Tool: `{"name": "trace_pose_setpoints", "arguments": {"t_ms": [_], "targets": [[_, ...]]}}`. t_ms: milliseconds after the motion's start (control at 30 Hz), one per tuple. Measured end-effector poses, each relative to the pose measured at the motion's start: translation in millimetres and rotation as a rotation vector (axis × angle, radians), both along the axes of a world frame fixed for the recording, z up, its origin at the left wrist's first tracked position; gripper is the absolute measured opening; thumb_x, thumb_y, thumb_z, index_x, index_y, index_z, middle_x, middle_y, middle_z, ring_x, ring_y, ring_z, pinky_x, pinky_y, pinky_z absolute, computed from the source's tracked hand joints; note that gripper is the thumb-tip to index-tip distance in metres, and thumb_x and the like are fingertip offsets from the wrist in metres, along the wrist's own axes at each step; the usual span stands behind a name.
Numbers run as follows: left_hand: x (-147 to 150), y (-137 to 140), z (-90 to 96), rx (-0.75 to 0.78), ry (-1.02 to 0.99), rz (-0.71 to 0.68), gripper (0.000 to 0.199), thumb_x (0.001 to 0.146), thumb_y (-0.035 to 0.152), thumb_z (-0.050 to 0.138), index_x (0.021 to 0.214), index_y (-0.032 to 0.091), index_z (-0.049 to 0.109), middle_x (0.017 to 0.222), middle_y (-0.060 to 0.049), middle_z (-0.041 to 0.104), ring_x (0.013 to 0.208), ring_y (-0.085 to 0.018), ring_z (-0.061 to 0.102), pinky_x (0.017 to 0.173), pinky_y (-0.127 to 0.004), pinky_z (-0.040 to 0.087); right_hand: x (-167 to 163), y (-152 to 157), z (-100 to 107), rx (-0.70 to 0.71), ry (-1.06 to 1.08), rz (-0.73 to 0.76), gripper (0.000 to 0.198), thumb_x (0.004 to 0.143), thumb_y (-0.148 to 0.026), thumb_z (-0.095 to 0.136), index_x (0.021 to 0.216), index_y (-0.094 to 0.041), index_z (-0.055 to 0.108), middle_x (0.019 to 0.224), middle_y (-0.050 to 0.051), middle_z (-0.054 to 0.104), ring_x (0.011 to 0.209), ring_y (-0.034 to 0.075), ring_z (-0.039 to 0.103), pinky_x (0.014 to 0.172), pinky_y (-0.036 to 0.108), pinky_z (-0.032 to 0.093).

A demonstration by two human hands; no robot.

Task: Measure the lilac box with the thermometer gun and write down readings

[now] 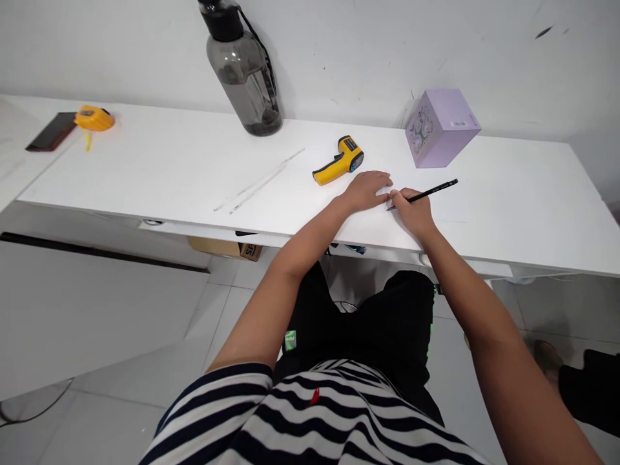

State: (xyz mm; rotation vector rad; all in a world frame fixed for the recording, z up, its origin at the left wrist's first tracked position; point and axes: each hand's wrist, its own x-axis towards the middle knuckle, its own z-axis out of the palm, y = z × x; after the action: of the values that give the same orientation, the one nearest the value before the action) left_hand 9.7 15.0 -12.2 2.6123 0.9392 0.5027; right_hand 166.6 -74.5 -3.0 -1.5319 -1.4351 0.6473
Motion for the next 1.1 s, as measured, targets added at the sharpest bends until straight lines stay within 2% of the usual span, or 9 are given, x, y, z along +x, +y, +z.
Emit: {"name": "trace_pose_setpoints", "arguments": {"t_ms": [167,300,667,833,967,1100], "targets": [[0.2,-1.0,1.2,0.001,0.013,0.009,0.038,0.097,0.040,0.056,0.129,0.021,0.066,0.149,-0.010,0.061,0.144,-0.026,0.051,0.118,-0.044,0.042,-0.4,-0.9,1.5,-0.001,-0.012,0.018,0.039,0.087,-0.042,0.067,0.055,-0.021,0.060,0.055,0.000,0.054,0.060,0.015,0.049,0.060,0.029,0.043],[1.3,-0.9,0.3,-0.002,0.009,0.012,0.037,0.098,0.036,0.055,0.129,0.019,0.066,0.148,-0.011,0.061,0.144,-0.026,0.052,0.119,-0.043,0.041,-1.8,-2.2,3.1,-0.020,0.002,0.027,0.036,0.086,-0.038,0.067,0.055,-0.020,0.062,0.056,0.001,0.057,0.061,0.015,0.052,0.063,0.030,0.044],[1.4,-0.3,0.1,-0.001,0.009,0.010,0.035,0.098,0.039,0.056,0.128,0.024,0.066,0.149,-0.008,0.061,0.144,-0.027,0.051,0.118,-0.045,0.042,-2.7,-1.8,4.7,-0.038,0.020,-0.004,0.032,0.085,-0.026,0.064,0.054,-0.020,0.062,0.055,0.000,0.056,0.061,0.015,0.052,0.066,0.030,0.045],[0.8,-1.9,1.9,-0.009,0.018,0.004,0.038,0.099,0.037,0.055,0.130,0.020,0.066,0.148,-0.011,0.061,0.144,-0.027,0.051,0.118,-0.043,0.042,-2.5,-2.7,4.0,-0.021,0.009,-0.001,0.032,0.086,-0.031,0.065,0.057,-0.020,0.063,0.058,0.000,0.058,0.063,0.015,0.052,0.066,0.029,0.044],[0.8,-1.9,1.0,-0.002,0.010,0.010,0.039,0.098,0.038,0.058,0.131,0.020,0.065,0.149,-0.010,0.061,0.144,-0.026,0.051,0.119,-0.043,0.040,-1.8,-3.8,3.4,-0.003,-0.011,-0.047,0.035,0.087,-0.032,0.063,0.055,-0.020,0.058,0.055,-0.001,0.053,0.062,0.015,0.048,0.061,0.028,0.041],[1.5,-1.2,0.1,0.000,0.015,0.007,0.038,0.098,0.038,0.058,0.130,0.020,0.066,0.147,-0.009,0.062,0.142,-0.026,0.053,0.119,-0.042,0.041,-2.6,-4.5,3.9,-0.005,-0.045,-0.033,0.036,0.088,-0.032,0.060,0.055,-0.020,0.055,0.055,-0.002,0.049,0.061,0.014,0.047,0.060,0.028,0.039]]}}
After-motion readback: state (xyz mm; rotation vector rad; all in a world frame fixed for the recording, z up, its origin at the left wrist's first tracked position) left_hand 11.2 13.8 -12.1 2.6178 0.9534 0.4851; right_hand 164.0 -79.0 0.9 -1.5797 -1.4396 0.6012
